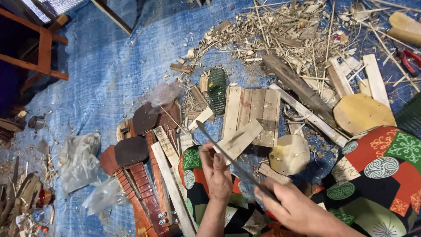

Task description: Shaping a wooden component using a drawknife while sitting on the floor.

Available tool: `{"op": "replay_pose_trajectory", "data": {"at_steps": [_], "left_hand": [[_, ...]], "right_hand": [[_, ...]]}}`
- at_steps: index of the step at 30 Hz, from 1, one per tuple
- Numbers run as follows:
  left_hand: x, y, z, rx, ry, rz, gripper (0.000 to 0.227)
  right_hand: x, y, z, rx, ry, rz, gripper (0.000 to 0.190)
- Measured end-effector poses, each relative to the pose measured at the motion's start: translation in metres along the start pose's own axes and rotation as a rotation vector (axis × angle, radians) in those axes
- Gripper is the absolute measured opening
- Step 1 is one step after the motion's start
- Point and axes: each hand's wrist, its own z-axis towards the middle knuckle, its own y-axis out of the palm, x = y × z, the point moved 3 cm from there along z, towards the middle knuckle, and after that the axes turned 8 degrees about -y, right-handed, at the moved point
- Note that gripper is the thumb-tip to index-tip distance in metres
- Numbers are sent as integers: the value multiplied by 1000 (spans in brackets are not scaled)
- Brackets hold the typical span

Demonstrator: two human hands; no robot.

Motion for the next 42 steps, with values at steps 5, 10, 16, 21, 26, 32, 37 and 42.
{"op": "replay_pose_trajectory", "data": {"at_steps": [5,10,16,21,26,32,37,42], "left_hand": [[2,6,1,26,-44,-94,39],[0,12,5,-12,-55,-147,42],[13,27,9,-7,-15,223,54],[7,32,7,-92,13,277,52],[0,30,0,-147,55,254,46],[1,25,-8,-117,102,190,42],[1,20,-9,-38,89,210,46],[5,29,-7,-59,132,173,38]], "right_hand": [[78,6,38,46,131,74,28],[69,-1,35,38,76,74,14],[48,-23,12,59,188,304,30],[33,-50,1,-156,-340,965,51],[54,-58,8,-26,-226,1301,44],[61,-26,15,-10,10,579,64],[25,-15,-5,22,46,365,18],[36,-9,-1,-16,9,349,12]]}}
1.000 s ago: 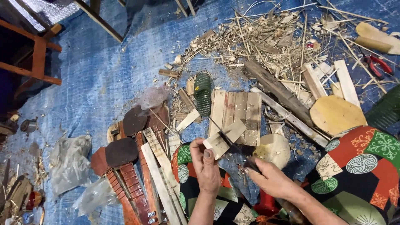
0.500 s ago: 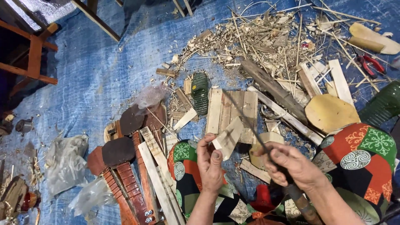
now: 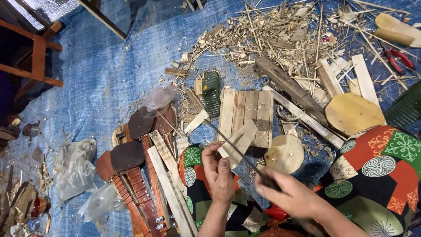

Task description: Shaping a wooden component using a drawknife while sitting on the floor.

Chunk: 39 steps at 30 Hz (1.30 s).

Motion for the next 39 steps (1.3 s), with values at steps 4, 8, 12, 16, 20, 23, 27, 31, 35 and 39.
{"op": "replay_pose_trajectory", "data": {"at_steps": [4,8,12,16,20,23,27,31,35,39], "left_hand": [[-2,-3,2,13,0,6,40],[-6,-1,4,-13,28,17,65],[-7,-9,8,-2,81,189,84],[23,-33,9,15,78,178,66],[73,-69,-11,72,103,163,74],[67,-95,-16,91,123,289,73],[18,-121,-19,225,-78,211,74],[-8,-119,-23,257,-268,270,74],[-24,-107,-25,239,-279,401,74],[-27,-107,-24,291,-414,534,78]], "right_hand": [[18,-3,18,34,38,-117,13],[15,-2,17,48,-46,-29,10],[17,1,19,55,-47,21,24],[19,11,24,58,-18,7,11],[11,18,25,-25,29,19,11],[23,19,35,-81,196,1,13],[29,22,40,-238,245,-104,56],[33,44,35,-111,632,-249,76],[34,52,43,-53,400,-443,52],[38,63,54,-112,312,-702,26]]}}
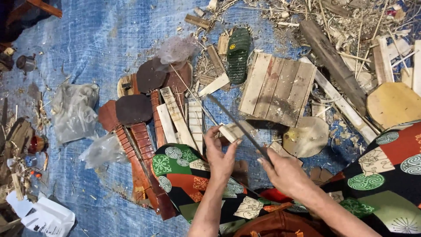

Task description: Shaping a wooden component using a drawknife while sitting on the floor.

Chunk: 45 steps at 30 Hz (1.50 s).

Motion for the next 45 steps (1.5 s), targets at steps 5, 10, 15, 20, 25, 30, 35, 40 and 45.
{"op": "replay_pose_trajectory", "data": {"at_steps": [5,10,15,20,25,30,35,40,45], "left_hand": [[-5,-11,-6,-38,-31,-167,71],[-27,-13,-15,-56,-35,-310,62],[-37,-14,-14,-51,-19,-394,66],[-35,-10,-17,-53,-46,-437,67],[-40,-11,-20,-13,-8,-449,63],[-46,-8,-18,-12,14,-424,63],[-41,-10,-25,30,11,-351,63],[-43,-11,-25,0,-39,-421,60],[-61,-9,-16,-68,-74,-697,42]], "right_hand": [[7,14,15,-91,69,-95,23],[0,14,16,-152,86,-34,21],[-20,1,-17,-102,-64,-24,19],[-12,18,0,-225,-7,-76,18],[5,35,10,-214,-21,-43,12],[-21,4,-25,-88,-112,-13,18],[-5,25,-1,-253,3,-165,30],[9,40,11,-193,-26,-154,15],[5,35,7,-171,4,-153,22]]}}
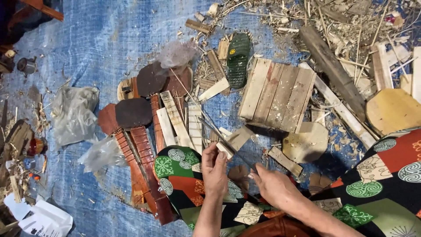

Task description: Shaping a wooden component using a drawknife while sitting on the floor.

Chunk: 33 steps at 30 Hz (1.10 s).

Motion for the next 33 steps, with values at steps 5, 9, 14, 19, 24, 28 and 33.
{"op": "replay_pose_trajectory", "data": {"at_steps": [5,9,14,19,24,28,33], "left_hand": [[1,1,1,73,-42,39,43],[-2,1,0,68,-35,19,41],[5,6,-3,144,-83,174,34],[8,8,-6,95,-35,145,42],[1,4,-5,107,-58,84,41],[3,9,-7,113,-75,111,44],[-1,2,-12,107,-27,81,38]], "right_hand": [[-15,-17,-20,-35,14,51,15],[-10,-17,-27,73,-94,90,18],[7,5,10,-65,37,59,19],[8,6,7,35,-32,-8,20],[-25,-29,-41,123,-109,73,19],[-22,-22,-26,5,-18,13,20],[-8,-3,-8,102,-91,-4,15]]}}
